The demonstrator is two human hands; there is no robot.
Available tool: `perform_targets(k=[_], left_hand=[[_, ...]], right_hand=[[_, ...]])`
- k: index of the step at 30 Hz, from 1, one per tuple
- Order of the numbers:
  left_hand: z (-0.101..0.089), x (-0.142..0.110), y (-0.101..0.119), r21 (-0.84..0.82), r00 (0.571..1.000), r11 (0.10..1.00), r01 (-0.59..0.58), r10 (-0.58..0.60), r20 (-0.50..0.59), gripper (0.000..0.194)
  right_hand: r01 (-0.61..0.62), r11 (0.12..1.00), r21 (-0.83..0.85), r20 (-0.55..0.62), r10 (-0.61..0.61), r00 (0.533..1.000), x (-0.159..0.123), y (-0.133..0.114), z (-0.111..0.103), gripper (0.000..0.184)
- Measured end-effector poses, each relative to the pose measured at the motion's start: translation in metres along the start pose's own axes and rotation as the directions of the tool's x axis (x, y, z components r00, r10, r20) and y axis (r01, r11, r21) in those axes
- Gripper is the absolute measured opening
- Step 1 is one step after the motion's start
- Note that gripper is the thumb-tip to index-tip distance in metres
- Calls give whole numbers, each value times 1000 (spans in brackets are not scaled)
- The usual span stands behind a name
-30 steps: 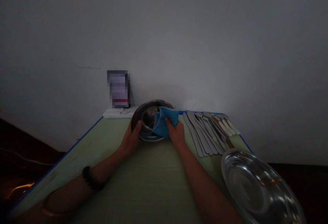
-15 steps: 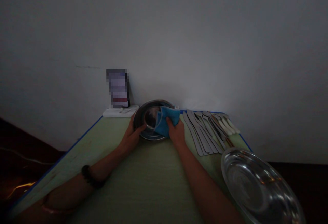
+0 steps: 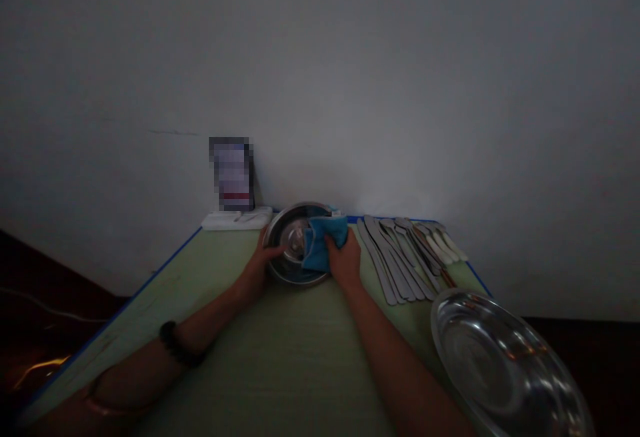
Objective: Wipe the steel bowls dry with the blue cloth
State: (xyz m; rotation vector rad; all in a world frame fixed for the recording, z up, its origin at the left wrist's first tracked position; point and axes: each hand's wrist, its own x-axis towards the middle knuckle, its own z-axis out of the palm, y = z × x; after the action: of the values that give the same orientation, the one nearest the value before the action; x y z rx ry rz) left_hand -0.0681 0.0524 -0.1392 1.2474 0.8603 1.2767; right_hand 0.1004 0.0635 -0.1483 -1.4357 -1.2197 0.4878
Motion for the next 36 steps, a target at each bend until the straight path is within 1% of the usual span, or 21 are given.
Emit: perform_targets(k=[2,5,7,9,11,13,15,17,19,21,23,24,26,28,30,32,34,36], left_hand=[[0,1,1,8,999,1000,13,-12,-53,56],[1,2,3,70,993,997,11,-3,-118,54],[3,1,4,122,982,992,-36,58,-181,54],[6,-1,6,179,962,977,-120,159,-221,54],[8,-3,8,236,940,945,-225,274,-201,55],[10,-4,10,277,930,914,-296,341,-134,55],[10,-6,12,283,942,910,-302,331,-59,51],[8,-7,15,259,960,932,-255,275,-43,45],[6,-6,16,244,972,953,-182,211,-100,38],[4,-5,17,257,974,961,-101,148,-172,34],[4,-4,16,262,974,964,-45,100,-203,33],[4,-3,15,259,974,965,-37,93,-207,34],[6,-3,13,255,968,965,-68,125,-216,39],[8,-3,12,273,950,953,-134,202,-237,45],[10,-4,11,284,942,942,-178,247,-227,48],[10,-5,11,252,958,952,-176,224,-176,51],[7,-5,10,177,975,971,-160,184,-126,51],[2,-3,8,77,979,987,-143,152,-133,45]], right_hand=[[12,1000,6,15,-12,1000,-1,-1,0,29],[13,1000,21,22,-13,1000,-2,-4,1,32],[6,999,33,38,-7,999,-3,-6,2,37],[-3,999,35,63,1,998,-3,-7,3,39],[-10,999,35,89,7,996,-3,-7,3,38],[-16,999,33,101,12,995,-3,-5,3,36],[-22,999,29,86,20,996,-2,-4,3,35],[-24,999,25,60,23,998,-2,-3,2,34],[-16,1000,23,48,15,999,-2,-4,1,35],[-7,1000,20,52,6,999,-3,-5,0,35],[-7,1000,13,58,6,998,-3,-6,0,36],[-8,1000,10,62,8,998,-3,-7,0,37],[-8,1000,3,82,7,997,-3,-7,0,39],[-1,1000,0,118,1,993,-3,-6,1,38],[1,1000,-3,148,-1,989,-2,-4,2,37],[-5,1000,-8,150,6,989,0,-2,2,36],[-9,1000,-8,141,10,990,1,0,2,34],[6,1000,-2,151,-6,988,1,1,2,31]])
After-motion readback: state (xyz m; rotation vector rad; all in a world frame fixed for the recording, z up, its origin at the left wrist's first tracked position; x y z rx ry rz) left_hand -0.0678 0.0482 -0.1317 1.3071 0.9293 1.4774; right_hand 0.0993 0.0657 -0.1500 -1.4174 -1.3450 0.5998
